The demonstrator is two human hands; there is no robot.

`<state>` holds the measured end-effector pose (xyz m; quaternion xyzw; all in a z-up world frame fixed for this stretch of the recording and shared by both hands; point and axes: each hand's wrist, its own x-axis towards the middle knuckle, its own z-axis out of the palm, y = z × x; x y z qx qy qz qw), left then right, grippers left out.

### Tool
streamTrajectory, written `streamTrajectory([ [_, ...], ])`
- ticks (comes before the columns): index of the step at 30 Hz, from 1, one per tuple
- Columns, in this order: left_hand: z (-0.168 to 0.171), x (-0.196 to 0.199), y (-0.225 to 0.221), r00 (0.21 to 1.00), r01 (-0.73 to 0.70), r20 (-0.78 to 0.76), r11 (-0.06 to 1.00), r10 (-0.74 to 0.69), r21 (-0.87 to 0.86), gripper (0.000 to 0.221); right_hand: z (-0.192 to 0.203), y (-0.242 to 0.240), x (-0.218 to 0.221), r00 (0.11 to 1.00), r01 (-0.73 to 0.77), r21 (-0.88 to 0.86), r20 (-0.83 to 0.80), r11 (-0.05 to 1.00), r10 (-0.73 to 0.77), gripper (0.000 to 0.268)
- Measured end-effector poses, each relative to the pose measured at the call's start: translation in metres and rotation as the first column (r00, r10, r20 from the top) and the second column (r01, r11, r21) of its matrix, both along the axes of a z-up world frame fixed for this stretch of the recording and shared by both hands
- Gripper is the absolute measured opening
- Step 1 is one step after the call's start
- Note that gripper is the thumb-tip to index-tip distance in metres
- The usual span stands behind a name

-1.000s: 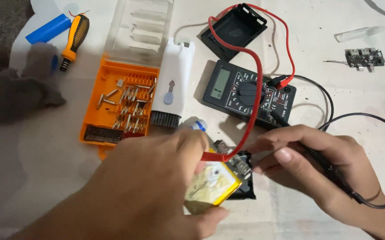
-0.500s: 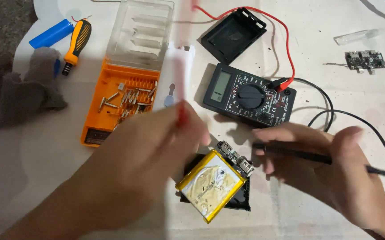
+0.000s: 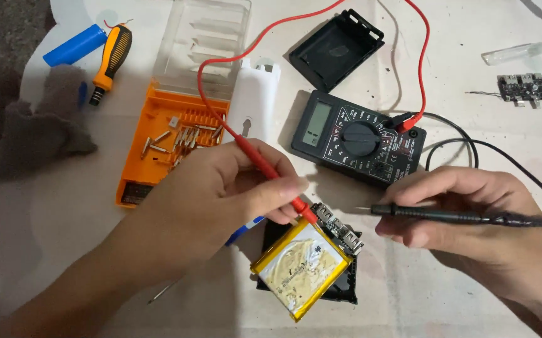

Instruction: Using a digital multimeter to test the electrical connections and voltage of a small circuit board and battery.

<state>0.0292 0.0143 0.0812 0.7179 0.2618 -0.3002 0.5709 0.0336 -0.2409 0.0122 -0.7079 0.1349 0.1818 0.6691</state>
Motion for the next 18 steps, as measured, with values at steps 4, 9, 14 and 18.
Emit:
streamTrajectory([
  [4, -0.017, -0.005, 0.012, 0.993, 0.033, 0.113, 0.994, -0.021, -0.106, 0.016, 0.008, 0.002, 0.000, 1.000, -0.016, -0.018, 0.020, 1.000, 0.016, 0.021],
  [9, 0.002, -0.001, 0.003, 0.992, 0.120, 0.015, 0.987, -0.123, 0.106, 0.014, 0.011, 0.012, -0.001, 0.938, -0.243, 0.114, 0.280, 0.963, 0.204, 0.014],
  [14, -0.005, -0.004, 0.008, 0.992, 0.107, 0.062, 0.993, -0.110, 0.048, 0.014, 0.034, 0.049, 0.004, 0.997, -0.008, 0.083, -0.073, 0.996, 0.014, 0.011],
  [18, -0.006, -0.003, 0.008, 0.998, 0.035, 0.055, 0.999, -0.033, -0.029, 0.013, 0.062, 0.085, 0.008, 0.948, 0.148, -0.020, -0.281, 0.989, -0.148, 0.028],
])
